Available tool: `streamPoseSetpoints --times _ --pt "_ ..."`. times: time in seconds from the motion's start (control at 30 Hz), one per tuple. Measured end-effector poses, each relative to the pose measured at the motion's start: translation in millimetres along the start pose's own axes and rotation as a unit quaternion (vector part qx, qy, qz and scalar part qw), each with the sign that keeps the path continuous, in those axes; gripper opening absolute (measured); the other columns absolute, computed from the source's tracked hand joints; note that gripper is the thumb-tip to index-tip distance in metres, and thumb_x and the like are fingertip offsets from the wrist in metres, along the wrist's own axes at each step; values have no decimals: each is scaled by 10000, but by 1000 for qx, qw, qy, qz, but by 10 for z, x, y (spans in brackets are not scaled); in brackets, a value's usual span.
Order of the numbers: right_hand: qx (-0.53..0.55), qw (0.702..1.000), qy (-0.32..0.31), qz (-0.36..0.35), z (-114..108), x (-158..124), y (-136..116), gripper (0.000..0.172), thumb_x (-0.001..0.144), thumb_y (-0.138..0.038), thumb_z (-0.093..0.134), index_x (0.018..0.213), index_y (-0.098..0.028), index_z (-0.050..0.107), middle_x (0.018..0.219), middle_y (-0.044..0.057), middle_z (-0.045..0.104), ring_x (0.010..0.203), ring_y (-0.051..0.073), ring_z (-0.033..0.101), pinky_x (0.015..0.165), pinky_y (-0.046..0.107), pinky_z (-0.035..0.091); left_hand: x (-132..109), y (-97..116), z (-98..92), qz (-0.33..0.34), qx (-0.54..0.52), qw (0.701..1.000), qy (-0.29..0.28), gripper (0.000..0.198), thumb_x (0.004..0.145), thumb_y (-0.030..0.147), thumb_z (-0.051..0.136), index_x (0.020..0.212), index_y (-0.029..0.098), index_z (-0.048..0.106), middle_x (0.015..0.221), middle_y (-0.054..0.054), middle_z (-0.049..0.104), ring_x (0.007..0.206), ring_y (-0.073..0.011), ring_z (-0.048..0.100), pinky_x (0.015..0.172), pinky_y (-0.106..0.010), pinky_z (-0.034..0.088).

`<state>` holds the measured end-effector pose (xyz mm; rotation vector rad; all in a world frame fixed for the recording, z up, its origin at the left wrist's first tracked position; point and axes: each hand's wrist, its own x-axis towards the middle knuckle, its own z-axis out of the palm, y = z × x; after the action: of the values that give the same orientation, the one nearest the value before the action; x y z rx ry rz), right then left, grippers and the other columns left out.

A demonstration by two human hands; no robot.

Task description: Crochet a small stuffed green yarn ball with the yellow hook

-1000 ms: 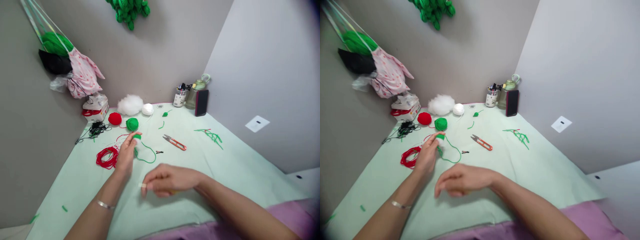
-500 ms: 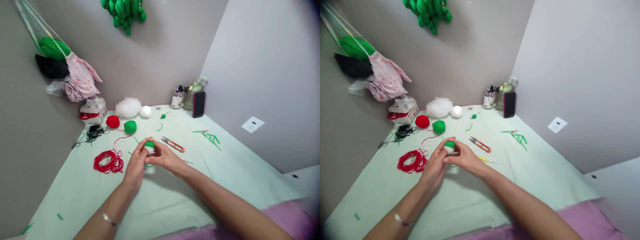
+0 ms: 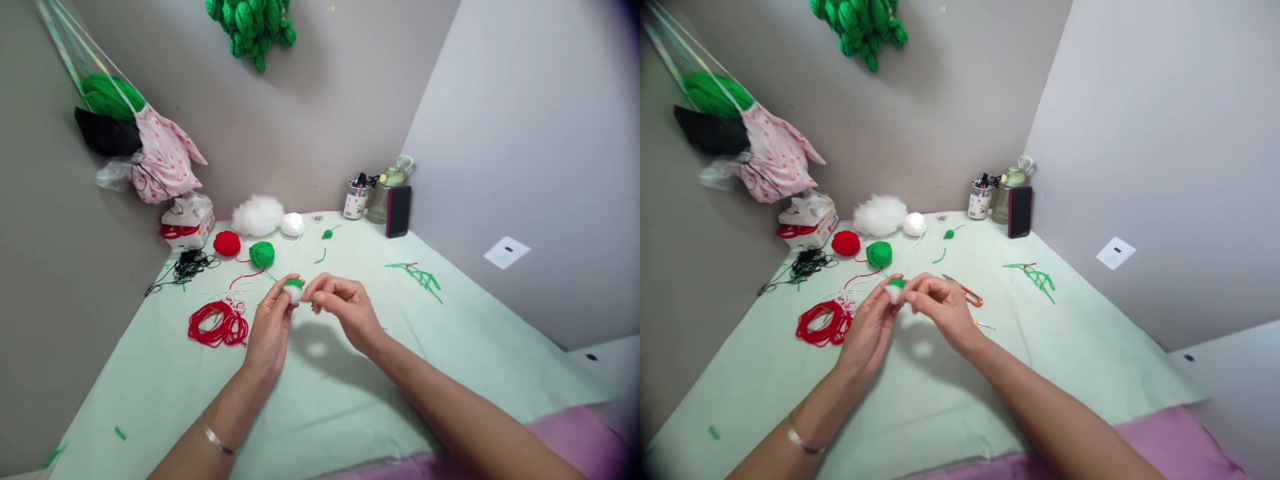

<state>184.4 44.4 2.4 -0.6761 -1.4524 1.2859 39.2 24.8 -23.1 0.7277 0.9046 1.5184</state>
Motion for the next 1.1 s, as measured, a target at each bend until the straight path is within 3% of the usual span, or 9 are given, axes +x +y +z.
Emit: streamPoseSetpoints --times 0.07,0.17,0.23,0.37,0.47,0.63,0.73,0.9,1.1 --pt "62 996 0 61 3 11 -11 340 866 -393 739 681 -220 512 709 -17 628 536 126 558 533 275 419 6 2 -11 3 8 1000 8 247 865 292 717 1096 208 737 1055 -29 755 863 -139 635 843 -263 493" --pt "-9 992 36 117 -26 36 12 283 850 -429 759 883 -224 567 749 -59 590 468 79 481 486 241 359 12 -7 -26 17 25 999 17 256 863 281 718 1112 219 732 1088 -27 755 923 -144 640 886 -262 483" --pt "-81 988 -18 130 -53 46 42 304 904 -497 688 948 -208 607 770 -44 586 533 89 497 530 243 378 9 -29 -34 23 41 999 13 259 872 305 715 1118 225 731 1109 -33 756 950 -162 650 897 -281 486" --pt "-127 974 -127 135 -85 49 96 512 968 -611 530 705 -178 599 648 -23 515 608 121 461 595 267 367 5 -96 -62 33 84 996 -2 238 913 339 681 1122 234 724 1111 -40 751 969 -188 664 892 -309 489" --pt "-141 976 -109 126 -84 57 115 471 941 -595 564 729 -177 615 663 -28 492 632 126 433 612 272 339 14 -118 -92 50 118 992 -11 229 932 309 660 1145 242 711 1074 -29 740 1001 -186 657 908 -299 482" --pt "-183 975 -47 119 -81 84 93 368 899 -471 594 663 -193 547 625 -40 456 618 121 372 597 274 287 -13 -70 -98 63 167 983 -35 171 937 266 668 1102 224 655 804 30 676 763 -147 636 820 -286 483" --pt "-212 969 -29 122 -92 83 42 326 863 -388 621 623 -199 509 579 -58 407 583 108 311 553 265 226 -44 -19 -86 53 171 982 -62 160 945 287 660 1079 221 606 829 23 688 790 -160 684 850 -312 505" --pt "-242 961 -39 129 -102 58 -49 236 846 -307 645 657 -184 577 555 -65 433 551 96 298 522 260 184 -17 77 -116 35 167 979 -113 253 907 388 724 1049 217 604 960 -2 703 795 -163 718 824 -323 545" --pt "-249 960 -70 111 -138 58 -99 293 933 -293 576 659 -189 554 598 -54 450 579 107 342 561 256 260 52 104 -139 18 197 972 -129 350 826 397 797 1072 187 663 832 -13 731 709 -175 707 730 -315 546"
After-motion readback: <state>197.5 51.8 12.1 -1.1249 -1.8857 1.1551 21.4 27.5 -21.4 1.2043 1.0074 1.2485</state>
